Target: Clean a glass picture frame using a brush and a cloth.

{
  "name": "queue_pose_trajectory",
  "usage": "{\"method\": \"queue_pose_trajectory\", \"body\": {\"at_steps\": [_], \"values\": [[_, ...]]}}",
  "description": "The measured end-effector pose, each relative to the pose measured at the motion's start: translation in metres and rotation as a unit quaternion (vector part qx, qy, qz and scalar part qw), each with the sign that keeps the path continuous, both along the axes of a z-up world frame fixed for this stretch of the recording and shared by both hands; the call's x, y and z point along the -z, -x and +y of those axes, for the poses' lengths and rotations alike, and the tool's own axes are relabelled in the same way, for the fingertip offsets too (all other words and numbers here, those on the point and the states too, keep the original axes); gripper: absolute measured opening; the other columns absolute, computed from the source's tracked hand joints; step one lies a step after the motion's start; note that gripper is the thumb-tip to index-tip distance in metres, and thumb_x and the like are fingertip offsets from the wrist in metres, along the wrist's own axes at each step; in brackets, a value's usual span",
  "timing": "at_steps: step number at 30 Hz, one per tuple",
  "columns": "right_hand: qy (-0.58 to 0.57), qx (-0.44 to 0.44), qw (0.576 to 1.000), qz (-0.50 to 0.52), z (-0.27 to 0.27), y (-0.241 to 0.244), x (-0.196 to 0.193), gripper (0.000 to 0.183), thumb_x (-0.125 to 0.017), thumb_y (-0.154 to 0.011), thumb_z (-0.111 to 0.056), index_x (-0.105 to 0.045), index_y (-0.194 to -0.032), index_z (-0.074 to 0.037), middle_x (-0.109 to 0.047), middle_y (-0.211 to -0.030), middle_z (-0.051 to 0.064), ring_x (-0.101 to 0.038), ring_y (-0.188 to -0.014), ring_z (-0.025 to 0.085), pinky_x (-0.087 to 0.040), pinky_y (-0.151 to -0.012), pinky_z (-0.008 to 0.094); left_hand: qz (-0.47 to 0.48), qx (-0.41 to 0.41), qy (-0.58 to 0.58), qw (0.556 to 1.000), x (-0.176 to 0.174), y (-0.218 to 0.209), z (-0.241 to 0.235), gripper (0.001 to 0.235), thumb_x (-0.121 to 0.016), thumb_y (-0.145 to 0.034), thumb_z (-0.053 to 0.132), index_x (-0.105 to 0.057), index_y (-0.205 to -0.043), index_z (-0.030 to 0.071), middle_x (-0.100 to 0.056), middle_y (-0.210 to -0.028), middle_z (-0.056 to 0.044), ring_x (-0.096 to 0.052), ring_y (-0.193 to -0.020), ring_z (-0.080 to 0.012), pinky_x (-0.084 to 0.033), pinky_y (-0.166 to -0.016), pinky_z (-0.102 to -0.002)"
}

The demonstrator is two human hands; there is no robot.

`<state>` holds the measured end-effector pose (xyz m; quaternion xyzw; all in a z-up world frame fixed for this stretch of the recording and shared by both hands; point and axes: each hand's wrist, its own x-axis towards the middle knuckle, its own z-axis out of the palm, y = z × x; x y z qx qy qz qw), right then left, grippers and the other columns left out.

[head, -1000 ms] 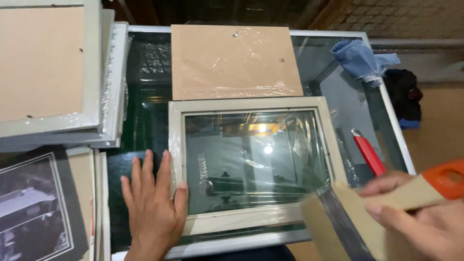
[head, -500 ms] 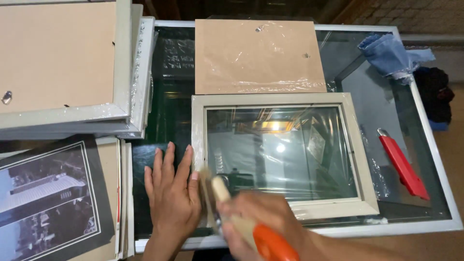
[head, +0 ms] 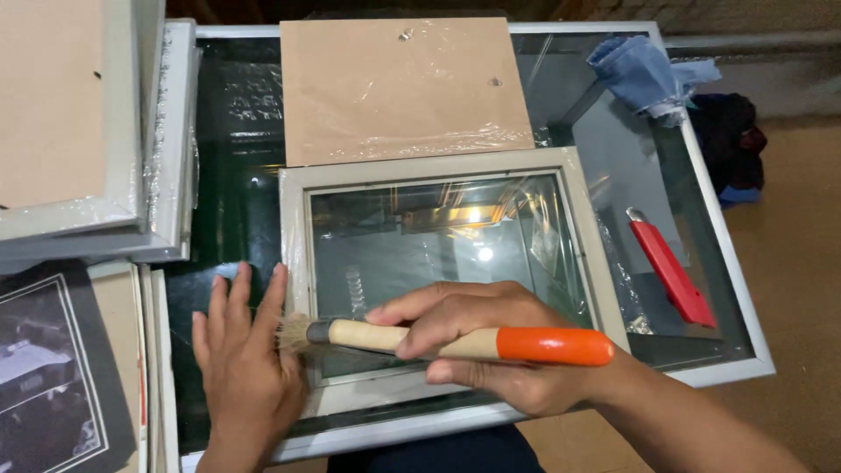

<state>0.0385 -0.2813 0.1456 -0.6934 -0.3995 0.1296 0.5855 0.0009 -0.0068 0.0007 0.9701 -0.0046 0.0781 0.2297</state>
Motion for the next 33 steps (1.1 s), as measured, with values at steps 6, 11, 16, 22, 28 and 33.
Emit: {"method": "queue_pose_trajectory", "body": {"at_steps": [6, 11, 16, 22, 28, 33], "values": [[0.076, -0.099, 0.992, 0.018, -0.058, 0.005, -0.014, 0.017, -0.052, -0.106, -0.017, -0.058, -0.118, -0.007, -0.070, -0.125, 0.017, -0.073, -0.124, 0.037, -0.061, -0.097, 0.044, 0.005, -0.010, -0.011, 1.000, 0.006, 0.000, 0.001, 0.057, -0.043, -0.101, 0.040, -0.047, -0.156, 0.028, -0.036, -0.168, -0.014, -0.024, -0.157, -0.0392, -0.015, -0.120, -0.065], [0.277, 0.063, 0.953, 0.110, -0.154, 0.021, -0.036, 0.023, -0.068, -0.093, -0.022, -0.076, -0.112, -0.014, -0.086, -0.123, 0.006, -0.084, -0.116, 0.019, -0.069, -0.093, 0.034, 0.018, -0.026, -0.024, 0.999, 0.008, -0.001, 0.000, 0.057, -0.039, -0.101, 0.044, -0.046, -0.156, 0.029, -0.034, -0.169, -0.012, -0.023, -0.158, -0.0366, -0.015, -0.121, -0.063], [0.624, 0.282, 0.727, 0.037, -0.210, -0.012, -0.044, 0.036, -0.053, -0.093, -0.054, -0.067, -0.102, -0.022, -0.078, -0.092, -0.001, -0.078, -0.085, 0.015, -0.062, -0.077, 0.033, 0.019, -0.022, -0.025, 0.999, 0.007, -0.002, 0.001, 0.060, -0.037, -0.101, 0.048, -0.046, -0.156, 0.028, -0.034, -0.169, -0.013, -0.023, -0.157, -0.0384, -0.014, -0.120, -0.065], [0.750, 0.355, 0.542, 0.136, -0.196, -0.089, 0.012, 0.056, -0.043, -0.103, -0.059, -0.059, -0.134, -0.015, -0.061, -0.124, 0.016, -0.069, -0.101, 0.037, -0.056, -0.081, 0.048, 0.040, -0.045, -0.016, 0.998, 0.000, -0.001, -0.005, 0.076, -0.055, -0.086, 0.061, -0.048, -0.155, 0.030, -0.035, -0.168, -0.009, -0.023, -0.157, -0.0365, -0.013, -0.120, -0.063], [0.721, 0.359, 0.592, 0.033, -0.221, -0.103, 0.057, 0.058, -0.045, -0.102, -0.063, -0.062, -0.122, -0.011, -0.064, -0.115, 0.017, -0.069, -0.094, 0.041, -0.054, -0.070, 0.051, 0.053, -0.045, -0.013, 0.997, 0.004, -0.003, 0.001, 0.075, -0.055, -0.087, 0.056, -0.046, -0.155, 0.028, -0.034, -0.168, -0.008, -0.021, -0.158, -0.0335, -0.013, -0.121, -0.061], [0.632, 0.431, 0.644, 0.008, -0.149, -0.070, -0.004, 0.040, -0.053, -0.103, -0.047, -0.058, -0.101, -0.007, -0.068, -0.106, 0.020, -0.066, -0.088, 0.050, -0.047, -0.073, 0.058, 0.050, -0.048, 0.021, 0.997, 0.000, -0.002, -0.001, 0.068, -0.053, -0.090, 0.051, -0.049, -0.154, 0.027, -0.036, -0.167, -0.006, -0.021, -0.157, -0.0320, -0.011, -0.122, -0.060]]}}
